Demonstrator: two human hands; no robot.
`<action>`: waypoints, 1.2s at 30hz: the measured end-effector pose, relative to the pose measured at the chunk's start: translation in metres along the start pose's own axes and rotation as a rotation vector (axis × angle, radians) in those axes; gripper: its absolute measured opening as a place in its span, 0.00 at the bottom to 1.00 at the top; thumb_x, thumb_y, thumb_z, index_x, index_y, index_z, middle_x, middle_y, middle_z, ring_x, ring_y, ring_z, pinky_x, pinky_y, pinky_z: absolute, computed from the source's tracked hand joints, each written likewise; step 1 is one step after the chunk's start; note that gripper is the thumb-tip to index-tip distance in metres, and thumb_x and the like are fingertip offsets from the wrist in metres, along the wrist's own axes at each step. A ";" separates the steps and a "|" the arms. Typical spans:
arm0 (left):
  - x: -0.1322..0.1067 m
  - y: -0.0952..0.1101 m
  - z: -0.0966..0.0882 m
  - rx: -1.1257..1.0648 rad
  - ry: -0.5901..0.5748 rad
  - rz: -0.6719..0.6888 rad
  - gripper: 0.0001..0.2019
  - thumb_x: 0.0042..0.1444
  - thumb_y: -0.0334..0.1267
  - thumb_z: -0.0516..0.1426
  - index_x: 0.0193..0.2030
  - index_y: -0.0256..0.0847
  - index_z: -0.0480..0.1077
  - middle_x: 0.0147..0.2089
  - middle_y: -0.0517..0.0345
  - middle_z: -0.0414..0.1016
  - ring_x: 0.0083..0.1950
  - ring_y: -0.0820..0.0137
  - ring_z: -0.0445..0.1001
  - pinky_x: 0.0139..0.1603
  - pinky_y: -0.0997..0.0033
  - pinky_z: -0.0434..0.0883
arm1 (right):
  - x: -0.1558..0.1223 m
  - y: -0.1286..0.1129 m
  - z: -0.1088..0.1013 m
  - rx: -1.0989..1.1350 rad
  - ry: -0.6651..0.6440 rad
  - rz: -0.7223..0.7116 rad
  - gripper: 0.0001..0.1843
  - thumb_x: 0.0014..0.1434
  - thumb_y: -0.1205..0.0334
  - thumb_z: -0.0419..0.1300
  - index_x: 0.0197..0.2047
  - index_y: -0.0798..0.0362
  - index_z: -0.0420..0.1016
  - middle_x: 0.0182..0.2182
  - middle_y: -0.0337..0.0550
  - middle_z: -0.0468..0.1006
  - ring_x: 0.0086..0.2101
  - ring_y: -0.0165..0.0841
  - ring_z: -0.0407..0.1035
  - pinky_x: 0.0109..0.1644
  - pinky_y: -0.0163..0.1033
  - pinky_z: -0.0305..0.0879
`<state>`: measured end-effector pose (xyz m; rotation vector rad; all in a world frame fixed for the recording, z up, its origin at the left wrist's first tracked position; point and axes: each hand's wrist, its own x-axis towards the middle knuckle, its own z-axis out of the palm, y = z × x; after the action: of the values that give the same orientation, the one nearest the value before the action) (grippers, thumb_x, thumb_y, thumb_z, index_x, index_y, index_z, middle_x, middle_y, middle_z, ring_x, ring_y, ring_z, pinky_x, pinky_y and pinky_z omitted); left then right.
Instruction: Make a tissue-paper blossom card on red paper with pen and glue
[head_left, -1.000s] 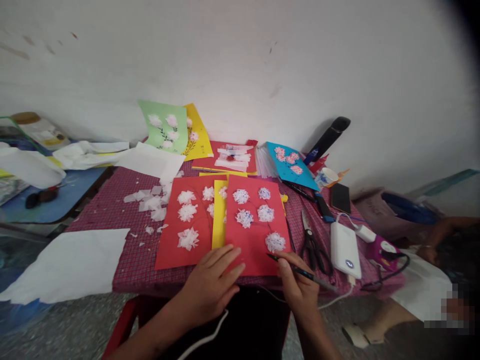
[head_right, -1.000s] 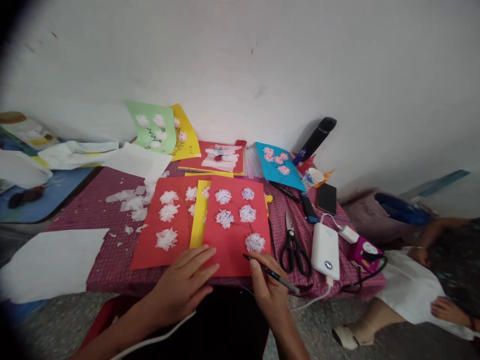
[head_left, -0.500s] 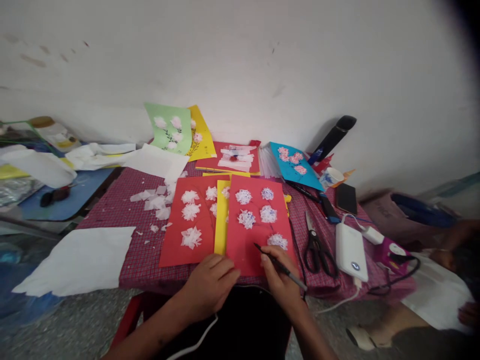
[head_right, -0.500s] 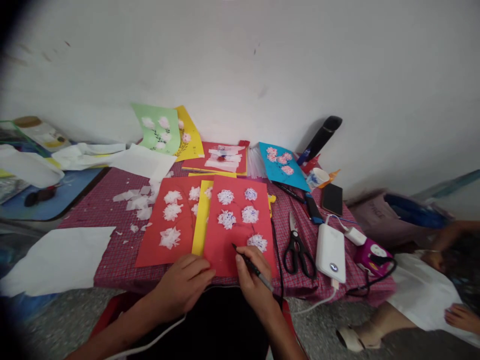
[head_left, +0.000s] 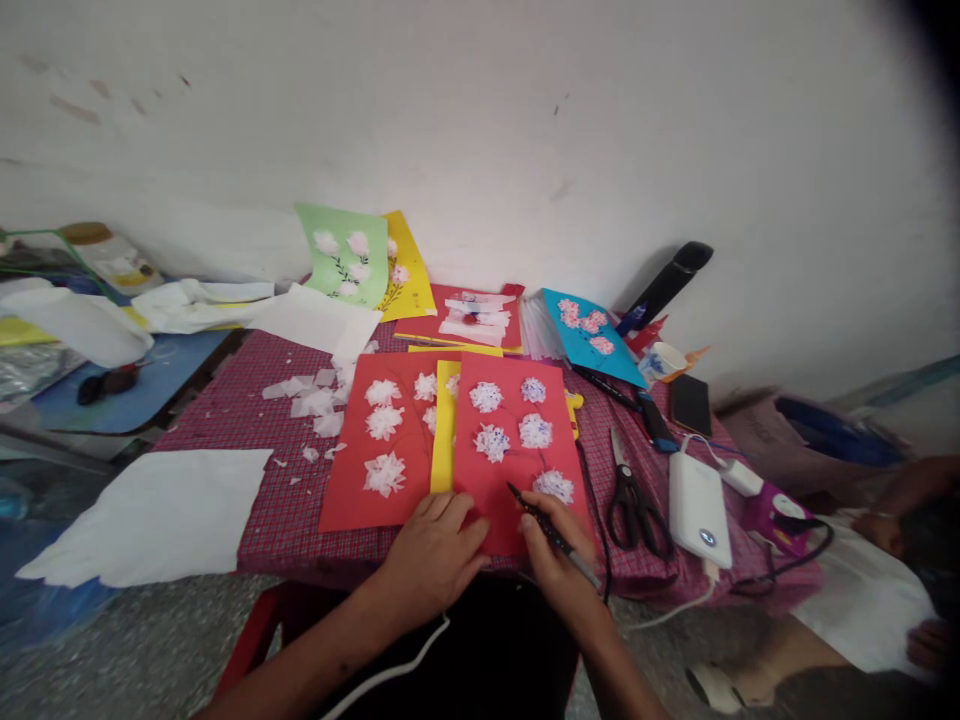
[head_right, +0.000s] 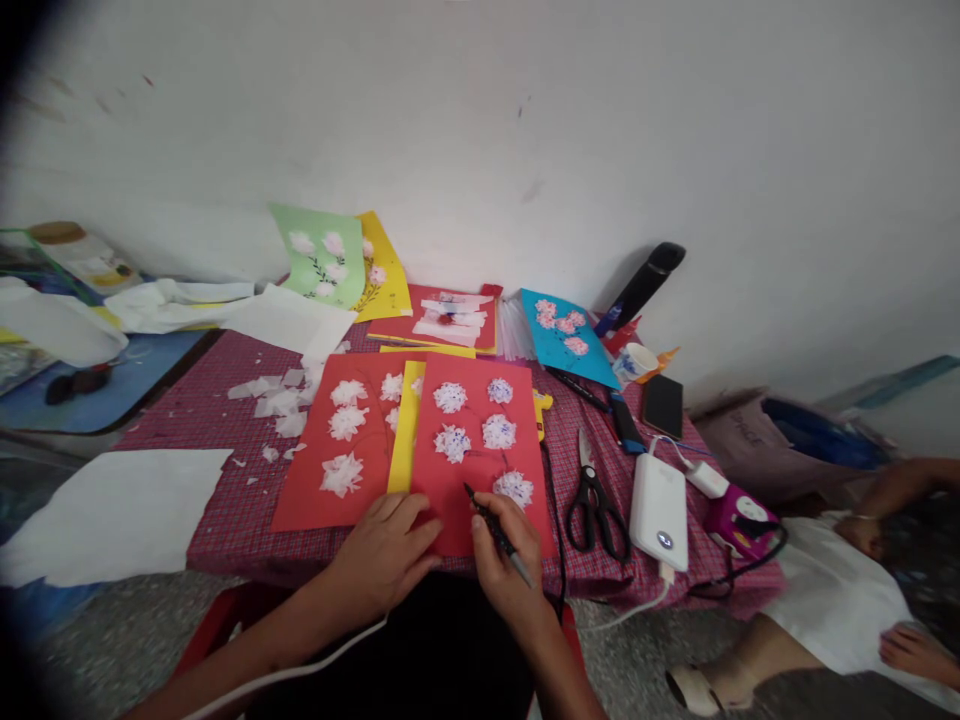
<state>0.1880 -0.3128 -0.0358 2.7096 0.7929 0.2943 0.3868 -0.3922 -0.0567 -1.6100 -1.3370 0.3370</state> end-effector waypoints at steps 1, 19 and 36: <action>0.001 0.001 0.000 -0.001 0.004 -0.005 0.14 0.63 0.42 0.60 0.54 0.44 0.70 0.54 0.50 0.68 0.55 0.57 0.66 0.56 0.53 0.67 | 0.000 -0.001 0.000 -0.003 0.002 0.006 0.12 0.65 0.62 0.59 0.51 0.50 0.77 0.44 0.47 0.82 0.42 0.40 0.78 0.47 0.44 0.76; -0.020 -0.005 0.011 -0.097 0.325 -0.091 0.13 0.66 0.36 0.54 0.56 0.41 0.70 0.56 0.44 0.72 0.55 0.57 0.72 0.57 0.53 0.72 | -0.004 0.003 -0.026 0.020 0.187 0.125 0.10 0.63 0.58 0.62 0.47 0.50 0.76 0.34 0.44 0.80 0.33 0.39 0.76 0.36 0.43 0.74; 0.020 -0.023 -0.010 -0.545 0.075 -0.480 0.05 0.59 0.34 0.53 0.33 0.42 0.60 0.29 0.63 0.67 0.30 0.70 0.67 0.32 0.70 0.56 | 0.031 -0.012 0.020 0.019 -0.058 -0.275 0.13 0.62 0.72 0.58 0.48 0.50 0.75 0.39 0.46 0.80 0.40 0.37 0.75 0.45 0.43 0.72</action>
<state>0.1906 -0.2809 -0.0321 1.9490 1.1540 0.4249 0.3760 -0.3568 -0.0456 -1.3876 -1.5719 0.2291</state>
